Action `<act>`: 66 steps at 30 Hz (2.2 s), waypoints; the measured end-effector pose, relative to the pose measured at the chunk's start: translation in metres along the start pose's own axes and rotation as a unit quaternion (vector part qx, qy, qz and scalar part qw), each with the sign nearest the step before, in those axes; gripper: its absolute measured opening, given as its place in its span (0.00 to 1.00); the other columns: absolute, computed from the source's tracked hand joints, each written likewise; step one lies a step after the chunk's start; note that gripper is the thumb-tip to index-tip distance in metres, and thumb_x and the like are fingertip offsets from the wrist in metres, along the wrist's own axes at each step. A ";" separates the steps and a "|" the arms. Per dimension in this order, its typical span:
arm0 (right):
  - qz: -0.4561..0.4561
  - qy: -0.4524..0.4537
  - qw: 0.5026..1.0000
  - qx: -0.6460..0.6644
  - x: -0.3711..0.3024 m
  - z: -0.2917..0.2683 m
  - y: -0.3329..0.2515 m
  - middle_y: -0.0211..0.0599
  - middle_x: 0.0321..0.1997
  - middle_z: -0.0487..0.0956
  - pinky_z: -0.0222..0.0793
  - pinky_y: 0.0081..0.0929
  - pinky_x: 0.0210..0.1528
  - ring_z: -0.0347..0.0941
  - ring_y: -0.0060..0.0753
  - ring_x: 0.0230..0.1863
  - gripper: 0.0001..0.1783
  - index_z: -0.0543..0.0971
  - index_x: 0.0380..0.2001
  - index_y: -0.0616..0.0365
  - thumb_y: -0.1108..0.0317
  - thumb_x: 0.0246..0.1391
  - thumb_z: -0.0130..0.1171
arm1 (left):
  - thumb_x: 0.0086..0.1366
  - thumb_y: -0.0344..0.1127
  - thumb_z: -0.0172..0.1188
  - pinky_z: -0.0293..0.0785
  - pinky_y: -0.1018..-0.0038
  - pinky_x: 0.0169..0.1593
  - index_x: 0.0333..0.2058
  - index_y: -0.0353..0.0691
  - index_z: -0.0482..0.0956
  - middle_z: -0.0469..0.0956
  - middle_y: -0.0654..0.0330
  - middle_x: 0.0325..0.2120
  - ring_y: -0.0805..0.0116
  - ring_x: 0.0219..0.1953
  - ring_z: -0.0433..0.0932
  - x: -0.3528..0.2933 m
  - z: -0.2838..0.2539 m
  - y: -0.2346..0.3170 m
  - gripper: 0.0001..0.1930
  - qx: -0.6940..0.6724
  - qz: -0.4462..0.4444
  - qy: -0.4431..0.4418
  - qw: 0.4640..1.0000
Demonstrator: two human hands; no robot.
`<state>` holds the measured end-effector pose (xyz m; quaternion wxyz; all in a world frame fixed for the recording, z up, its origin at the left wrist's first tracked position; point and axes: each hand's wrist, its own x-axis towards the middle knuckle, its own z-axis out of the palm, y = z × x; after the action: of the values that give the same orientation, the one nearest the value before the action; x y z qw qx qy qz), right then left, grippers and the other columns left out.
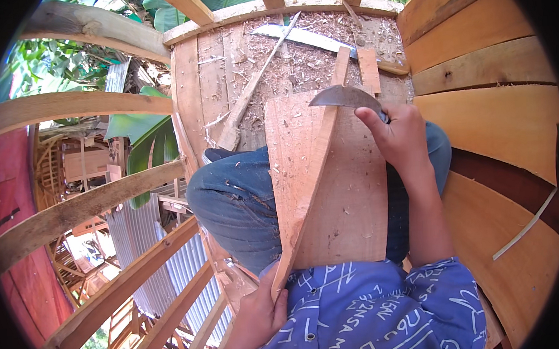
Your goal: The person sits cross-legged on a wooden floor and uses a curved knife to shave and smooth a rectangular wooden plank. They hold the plank with their left hand and repeatedly scrape the surface with the knife in their right hand, removing thin shavings of wood.
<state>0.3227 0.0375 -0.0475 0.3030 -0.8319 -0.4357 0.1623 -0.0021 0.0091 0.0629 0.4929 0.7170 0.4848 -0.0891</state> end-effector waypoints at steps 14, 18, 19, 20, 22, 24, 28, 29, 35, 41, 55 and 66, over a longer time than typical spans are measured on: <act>0.008 -0.046 0.999 -0.022 0.025 0.003 -0.008 0.48 0.12 0.70 0.65 0.39 0.24 0.69 0.48 0.17 0.43 0.74 0.13 0.66 0.28 0.48 0.53 | 0.63 0.31 0.54 0.72 0.54 0.28 0.57 0.38 0.61 0.75 0.38 0.20 0.38 0.24 0.78 -0.001 0.003 -0.005 0.24 -0.019 -0.031 0.013 0.999; -0.016 -0.004 0.999 -0.039 0.031 0.010 -0.006 0.52 0.14 0.71 0.65 0.41 0.25 0.70 0.49 0.18 0.45 0.75 0.14 0.68 0.27 0.48 0.51 | 0.63 0.30 0.54 0.72 0.54 0.29 0.57 0.39 0.61 0.76 0.39 0.22 0.38 0.25 0.78 -0.003 0.003 -0.004 0.24 -0.020 -0.047 0.014 0.999; 0.029 0.023 0.999 -0.019 0.043 0.013 0.007 0.51 0.13 0.70 0.65 0.41 0.25 0.69 0.47 0.18 0.45 0.74 0.14 0.68 0.27 0.48 0.51 | 0.63 0.30 0.54 0.73 0.55 0.29 0.57 0.39 0.61 0.76 0.39 0.22 0.39 0.26 0.78 -0.002 0.003 -0.004 0.24 -0.004 -0.014 0.011 1.000; 0.079 0.056 0.995 -0.003 0.061 0.008 0.032 0.50 0.13 0.70 0.64 0.41 0.25 0.68 0.45 0.17 0.46 0.74 0.14 0.69 0.27 0.49 0.51 | 0.63 0.30 0.55 0.73 0.55 0.30 0.57 0.39 0.61 0.76 0.40 0.23 0.39 0.26 0.78 0.000 0.002 -0.002 0.24 0.013 0.026 0.003 1.000; 0.122 0.091 0.988 0.028 0.073 -0.003 0.060 0.47 0.12 0.68 0.62 0.40 0.24 0.65 0.39 0.16 0.45 0.72 0.13 0.70 0.28 0.51 0.50 | 0.63 0.29 0.55 0.73 0.56 0.30 0.58 0.40 0.61 0.77 0.41 0.25 0.41 0.27 0.79 0.001 0.001 -0.002 0.25 0.017 0.052 -0.011 0.998; 0.117 0.107 0.986 0.050 0.076 -0.014 0.072 0.40 0.10 0.64 0.59 0.37 0.23 0.60 0.30 0.16 0.45 0.69 0.13 0.70 0.30 0.53 0.50 | 0.63 0.29 0.55 0.74 0.58 0.31 0.58 0.41 0.61 0.78 0.42 0.27 0.42 0.28 0.79 0.000 0.003 -0.006 0.25 -0.006 0.039 -0.032 0.999; 0.077 0.068 0.984 0.147 0.034 -0.016 0.032 0.31 0.11 0.55 0.51 0.27 0.19 0.53 0.19 0.17 0.39 0.64 0.12 0.67 0.38 0.57 0.53 | 0.63 0.29 0.55 0.75 0.60 0.32 0.58 0.41 0.61 0.78 0.42 0.27 0.43 0.29 0.80 0.002 0.001 -0.004 0.25 -0.024 0.001 -0.014 1.000; 0.072 0.053 0.985 0.146 0.019 -0.018 0.023 0.31 0.10 0.56 0.52 0.28 0.18 0.53 0.20 0.16 0.39 0.65 0.12 0.67 0.38 0.56 0.55 | 0.63 0.28 0.55 0.75 0.60 0.32 0.58 0.41 0.61 0.78 0.42 0.27 0.43 0.29 0.80 0.003 0.002 -0.005 0.25 -0.024 0.008 -0.010 1.000; -0.071 -0.037 0.995 0.066 -0.068 -0.005 -0.026 0.41 0.09 0.67 0.62 0.34 0.17 0.68 0.43 0.12 0.35 0.71 0.10 0.60 0.37 0.44 0.65 | 0.63 0.28 0.55 0.75 0.60 0.32 0.57 0.41 0.61 0.79 0.43 0.28 0.43 0.30 0.81 0.001 0.003 -0.008 0.24 -0.018 -0.008 -0.006 1.000; -0.116 -0.074 0.990 0.037 -0.101 -0.005 -0.039 0.39 0.09 0.68 0.63 0.33 0.15 0.69 0.42 0.12 0.35 0.69 0.07 0.57 0.35 0.40 0.66 | 0.63 0.28 0.55 0.75 0.59 0.35 0.58 0.41 0.61 0.78 0.40 0.30 0.41 0.31 0.80 0.000 0.006 -0.006 0.25 -0.033 -0.023 -0.011 0.999; -0.150 -0.008 0.988 -0.039 -0.083 0.003 -0.027 0.38 0.08 0.66 0.64 0.32 0.16 0.68 0.42 0.12 0.37 0.68 0.07 0.55 0.31 0.38 0.63 | 0.63 0.28 0.55 0.74 0.57 0.34 0.60 0.37 0.59 0.77 0.40 0.26 0.40 0.29 0.79 0.000 0.005 -0.001 0.27 0.016 0.022 -0.007 1.000; 0.060 0.050 0.997 0.008 -0.027 -0.025 0.015 0.50 0.12 0.65 0.59 0.39 0.19 0.64 0.53 0.15 0.38 0.69 0.12 0.65 0.36 0.51 0.58 | 0.62 0.28 0.55 0.73 0.60 0.40 0.56 0.39 0.64 0.78 0.42 0.31 0.42 0.36 0.79 -0.002 0.008 -0.002 0.23 -0.044 -0.035 -0.007 0.998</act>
<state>0.3303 -0.0001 -0.0385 0.3208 -0.8610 -0.3683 0.1418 -0.0017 0.0015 0.0584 0.5240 0.6765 0.5096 -0.0897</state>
